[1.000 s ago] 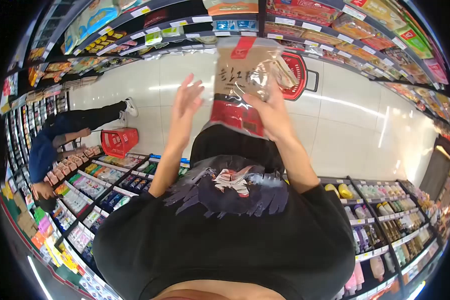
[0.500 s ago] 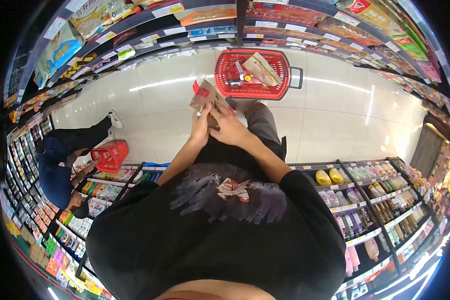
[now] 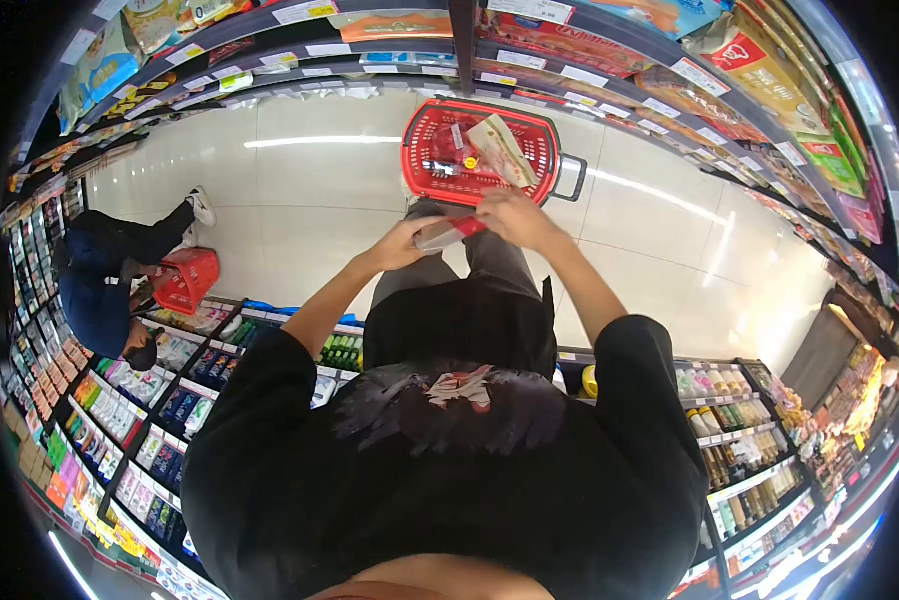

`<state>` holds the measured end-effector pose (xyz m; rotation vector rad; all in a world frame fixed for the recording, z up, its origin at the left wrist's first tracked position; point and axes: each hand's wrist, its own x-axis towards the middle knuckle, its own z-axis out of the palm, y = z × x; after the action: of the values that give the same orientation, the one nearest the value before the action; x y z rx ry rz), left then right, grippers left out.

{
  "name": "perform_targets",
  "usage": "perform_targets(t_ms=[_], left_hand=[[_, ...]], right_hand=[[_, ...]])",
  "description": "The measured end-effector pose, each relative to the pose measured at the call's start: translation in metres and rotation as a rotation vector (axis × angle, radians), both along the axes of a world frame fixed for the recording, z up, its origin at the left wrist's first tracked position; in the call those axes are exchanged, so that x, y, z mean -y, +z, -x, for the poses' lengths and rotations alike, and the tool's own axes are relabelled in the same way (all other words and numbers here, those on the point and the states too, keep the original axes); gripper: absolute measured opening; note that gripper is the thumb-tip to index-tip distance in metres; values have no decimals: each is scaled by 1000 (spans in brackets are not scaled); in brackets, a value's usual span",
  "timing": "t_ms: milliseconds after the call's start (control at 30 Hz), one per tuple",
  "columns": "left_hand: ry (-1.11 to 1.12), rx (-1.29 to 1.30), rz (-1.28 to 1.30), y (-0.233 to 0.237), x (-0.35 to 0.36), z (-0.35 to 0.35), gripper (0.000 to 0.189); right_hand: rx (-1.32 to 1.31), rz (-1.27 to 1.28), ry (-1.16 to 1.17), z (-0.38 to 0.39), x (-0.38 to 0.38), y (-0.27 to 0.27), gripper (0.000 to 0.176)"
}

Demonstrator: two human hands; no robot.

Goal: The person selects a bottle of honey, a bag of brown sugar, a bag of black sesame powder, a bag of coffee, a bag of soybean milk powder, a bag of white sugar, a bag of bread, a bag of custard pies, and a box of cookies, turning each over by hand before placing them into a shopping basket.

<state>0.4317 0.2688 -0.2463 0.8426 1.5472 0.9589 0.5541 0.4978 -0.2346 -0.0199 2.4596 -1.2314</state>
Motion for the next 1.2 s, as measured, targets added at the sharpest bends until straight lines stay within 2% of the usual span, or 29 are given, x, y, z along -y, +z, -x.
perform_targets(t_ms=[67,100,133,200,233,267,300,400,500,533,567,667,733,833,867,900,967,1000,1033,1133,1200], left_hand=[[-65,-158,-53,-14,-2,-3,58],[-57,-153,-52,-22,1,-7,58],[12,-223,-26,-30,5,-8,55],[86,-307,-4,-47,10,-6,52],[104,-360,47,-58,13,-7,44],[121,-411,98,-69,13,-7,35],[123,-413,97,-81,11,-4,35],[126,-507,217,-118,-2,5,25],[46,-653,112,-189,-5,13,24],[-193,-590,353,-170,-23,23,29],[-195,-589,355,-186,-26,23,29],[-283,-610,337,-242,-31,12,36],[-234,-650,196,-276,-32,-3,46],[-339,-540,234,-288,-45,-22,52],[-320,-463,417,-289,-54,-30,52],[-336,-453,425,-289,-58,-36,52],[-398,-526,372,-306,-65,-44,54],[-450,-499,467,-315,-73,-47,49],[-463,-495,465,-328,-79,-50,49],[-441,-558,449,-365,-70,-68,44],[-284,-571,262,-369,-65,-73,43]], right_hand=[[86,32,-29,-22,13,-33,28],[-31,32,-181,-34,23,-51,24],[-150,33,-332,-41,31,-64,21],[-172,-2,-369,-36,41,-81,21],[-189,-39,-414,-32,44,-93,21],[-234,22,-431,-24,46,-108,22],[-236,21,-429,-21,47,-121,22],[-105,-52,-408,-13,46,-145,21],[-20,-167,-369,-17,49,-195,21],[88,-197,-365,-17,49,-204,21],[190,-230,-362,-12,46,-209,21],[250,-243,-405,-19,46,-245,23],[288,-293,-414,-36,42,-283,25],[448,-317,-366,-61,34,-327,35],[459,-329,-317,-67,30,-334,36],[469,-341,-270,-73,28,-339,38],[485,-303,-339,-90,29,-371,32],[371,-262,-426,-97,29,-384,30],[255,-223,-514,-103,29,-392,28],[369,-173,-596,-90,31,-350,23],[513,-132,-621,-94,33,-349,20]])
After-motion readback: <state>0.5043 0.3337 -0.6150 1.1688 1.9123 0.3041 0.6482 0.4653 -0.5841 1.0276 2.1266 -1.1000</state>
